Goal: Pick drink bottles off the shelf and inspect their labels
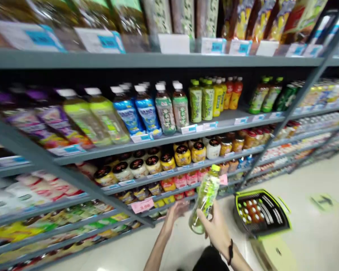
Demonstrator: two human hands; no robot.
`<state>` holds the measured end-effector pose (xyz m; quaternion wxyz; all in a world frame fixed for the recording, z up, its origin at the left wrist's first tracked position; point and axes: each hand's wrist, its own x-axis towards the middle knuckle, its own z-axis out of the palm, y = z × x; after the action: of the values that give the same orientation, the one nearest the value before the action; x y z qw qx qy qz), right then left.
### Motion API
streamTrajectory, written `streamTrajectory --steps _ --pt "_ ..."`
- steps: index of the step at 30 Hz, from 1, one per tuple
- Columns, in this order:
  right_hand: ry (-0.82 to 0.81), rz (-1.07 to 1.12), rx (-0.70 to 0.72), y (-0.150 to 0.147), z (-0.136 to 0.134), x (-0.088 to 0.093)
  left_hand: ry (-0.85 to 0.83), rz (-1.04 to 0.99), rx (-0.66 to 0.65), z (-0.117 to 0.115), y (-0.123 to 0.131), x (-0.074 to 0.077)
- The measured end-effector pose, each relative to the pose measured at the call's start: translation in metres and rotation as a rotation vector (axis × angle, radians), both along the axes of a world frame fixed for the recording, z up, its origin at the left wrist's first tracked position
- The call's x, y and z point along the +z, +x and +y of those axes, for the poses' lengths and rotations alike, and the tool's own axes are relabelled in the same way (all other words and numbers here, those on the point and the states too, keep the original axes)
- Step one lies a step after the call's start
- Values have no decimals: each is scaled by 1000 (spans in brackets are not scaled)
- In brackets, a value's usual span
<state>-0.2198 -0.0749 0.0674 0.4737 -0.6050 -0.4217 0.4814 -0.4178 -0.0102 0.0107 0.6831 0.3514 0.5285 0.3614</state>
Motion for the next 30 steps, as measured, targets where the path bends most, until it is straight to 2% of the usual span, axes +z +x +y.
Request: streamTrajectory --steps 3,6,8,11,14,16,18,21,27,30 --pt "-75 -66 47 -20 -54 -14 114 -215 -219 -2 45 -1" --pt "-189 -185 18 -27 -98 -14 113 -223 -253 -28 85 12" --pt "-184 -172 -65 -26 -126 -14 62 -309 -295 -50 101 26" --pt "-141 112 -174 -17 -165 -14 51 -501 -366 -74 116 54" --pt "-180 489 -149 -2 -197 -9 206 -565 -479 -92 132 83" --pt "-157 590 -129 11 -213 -4 311 -597 -574 -104 144 101" --pt "-116 568 -149 24 -227 2 388 -641 -640 -120 157 114" --pt "-89 483 -210 45 -250 11 474 -673 -680 -148 179 127" --pt "-74 311 -509 87 -317 28 496 -716 -686 -210 232 140" --pt "-66 238 -596 114 -352 32 538 -686 -666 -243 256 143"
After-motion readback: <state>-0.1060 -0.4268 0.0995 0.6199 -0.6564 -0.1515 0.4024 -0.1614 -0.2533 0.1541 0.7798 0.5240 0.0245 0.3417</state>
